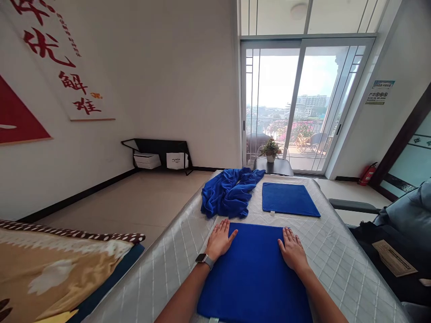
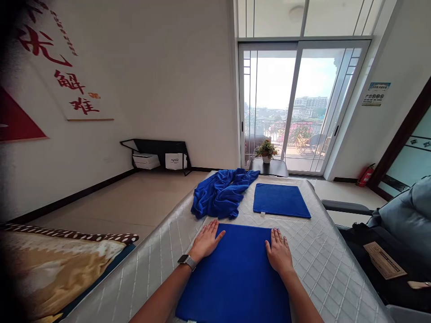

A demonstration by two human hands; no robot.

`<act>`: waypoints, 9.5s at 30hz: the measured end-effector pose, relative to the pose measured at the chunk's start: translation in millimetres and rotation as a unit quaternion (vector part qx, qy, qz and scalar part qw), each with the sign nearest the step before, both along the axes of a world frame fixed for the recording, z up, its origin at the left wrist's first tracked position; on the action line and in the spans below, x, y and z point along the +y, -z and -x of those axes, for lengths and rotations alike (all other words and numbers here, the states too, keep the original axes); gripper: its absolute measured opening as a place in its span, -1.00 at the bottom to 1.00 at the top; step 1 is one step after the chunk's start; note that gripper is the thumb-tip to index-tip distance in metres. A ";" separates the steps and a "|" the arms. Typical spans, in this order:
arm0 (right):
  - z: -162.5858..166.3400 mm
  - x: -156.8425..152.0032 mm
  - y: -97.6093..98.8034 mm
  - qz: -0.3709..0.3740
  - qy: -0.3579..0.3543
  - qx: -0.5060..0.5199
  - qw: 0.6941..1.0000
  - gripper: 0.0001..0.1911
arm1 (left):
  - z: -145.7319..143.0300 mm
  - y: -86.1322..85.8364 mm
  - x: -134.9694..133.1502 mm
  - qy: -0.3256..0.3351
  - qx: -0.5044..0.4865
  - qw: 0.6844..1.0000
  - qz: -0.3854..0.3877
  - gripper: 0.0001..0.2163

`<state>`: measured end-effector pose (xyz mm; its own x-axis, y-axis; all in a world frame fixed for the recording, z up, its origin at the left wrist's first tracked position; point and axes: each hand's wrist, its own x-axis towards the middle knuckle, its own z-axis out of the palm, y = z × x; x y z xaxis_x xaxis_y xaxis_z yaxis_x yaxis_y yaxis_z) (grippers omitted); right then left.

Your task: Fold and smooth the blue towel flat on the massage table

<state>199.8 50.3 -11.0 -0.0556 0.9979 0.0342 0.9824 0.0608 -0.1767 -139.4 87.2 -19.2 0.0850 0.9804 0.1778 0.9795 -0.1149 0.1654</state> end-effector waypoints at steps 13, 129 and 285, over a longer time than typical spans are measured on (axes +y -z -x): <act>-3.0 0.5 9.5 -0.008 0.004 -0.040 0.999 -0.34 | -211.7 -5.5 -23.0 0.208 -0.079 0.974 -0.052 -0.42; -7.0 1.2 8.4 -0.008 -0.009 -0.034 0.999 -0.31 | -229.3 -7.1 -25.6 0.207 -0.093 0.972 -0.061 -0.44; -3.4 1.6 -2.8 0.019 0.054 0.026 0.998 -0.20 | -22.0 9.4 -9.4 -0.020 0.001 0.999 -0.034 -0.26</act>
<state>203.2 52.0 -8.2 0.0539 0.9985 -0.0046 0.9722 -0.0535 -0.2280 -117.4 77.8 -28.6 0.0457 0.9685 0.2447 0.9838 -0.0862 0.1575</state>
